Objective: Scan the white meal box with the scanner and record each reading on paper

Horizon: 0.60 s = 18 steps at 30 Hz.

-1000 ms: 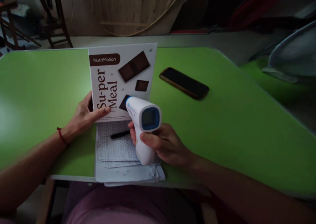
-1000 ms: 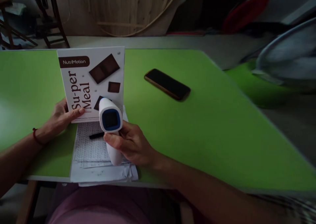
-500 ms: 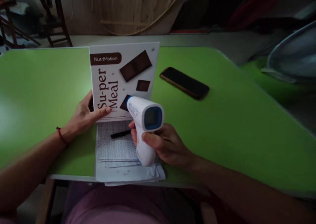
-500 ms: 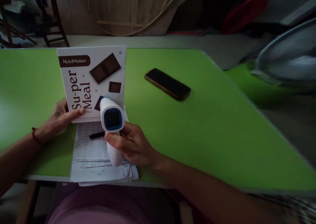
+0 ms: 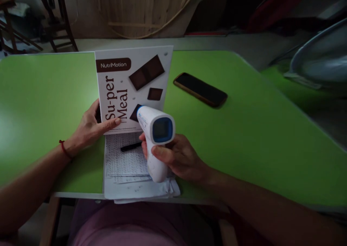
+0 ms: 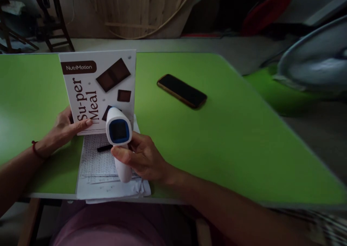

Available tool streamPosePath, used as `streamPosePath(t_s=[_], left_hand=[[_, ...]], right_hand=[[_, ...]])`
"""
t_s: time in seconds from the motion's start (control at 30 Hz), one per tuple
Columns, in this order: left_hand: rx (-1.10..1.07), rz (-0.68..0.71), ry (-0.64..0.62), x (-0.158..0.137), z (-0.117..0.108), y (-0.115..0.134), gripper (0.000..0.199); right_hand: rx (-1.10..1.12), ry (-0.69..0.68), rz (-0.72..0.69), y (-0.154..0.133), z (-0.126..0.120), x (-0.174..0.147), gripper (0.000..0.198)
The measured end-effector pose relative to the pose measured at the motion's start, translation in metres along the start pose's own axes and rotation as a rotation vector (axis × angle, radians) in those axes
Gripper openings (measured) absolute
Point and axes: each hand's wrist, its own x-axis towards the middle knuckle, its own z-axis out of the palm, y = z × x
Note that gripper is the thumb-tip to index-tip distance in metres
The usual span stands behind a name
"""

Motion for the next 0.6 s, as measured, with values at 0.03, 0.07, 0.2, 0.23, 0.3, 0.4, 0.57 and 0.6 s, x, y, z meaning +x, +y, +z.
streamPosePath(t_s=[0.03, 0.07, 0.2, 0.23, 0.3, 0.4, 0.57, 0.6], left_hand=[[0.025, -0.004, 0.01, 0.0, -0.001, 0.0, 0.048], [0.049, -0.014, 0.018, 0.001, -0.002, 0.0, 0.051], [0.073, -0.097, 0.043, 0.002, -0.005, 0.0, 0.067], [0.055, -0.118, 0.042, 0.002, -0.005, 0.0, 0.07], [0.009, -0.147, 0.034, 0.002, -0.004, 0.001, 0.071], [-0.033, -0.171, 0.007, 0.001, -0.003, 0.003, 0.069], [-0.001, -0.155, 0.006, 0.0, -0.002, 0.002, 0.073], [0.002, -0.151, 0.004, 0.0, -0.003, 0.001, 0.073]], right_hand=[[0.0, -0.004, 0.001, 0.0, -0.001, 0.0, 0.037], [0.001, -0.009, 0.002, -0.001, -0.002, 0.0, 0.036], [-0.005, -0.02, -0.007, -0.006, -0.003, 0.0, 0.034], [-0.015, -0.014, -0.017, -0.008, -0.003, -0.001, 0.033], [-0.054, 0.005, -0.054, -0.011, -0.004, -0.001, 0.029], [-0.15, 0.078, -0.198, -0.016, -0.016, -0.001, 0.019], [-0.704, 0.439, -0.469, -0.019, -0.079, 0.003, 0.024], [-0.853, 0.474, -0.435, -0.019, -0.093, 0.004, 0.031]])
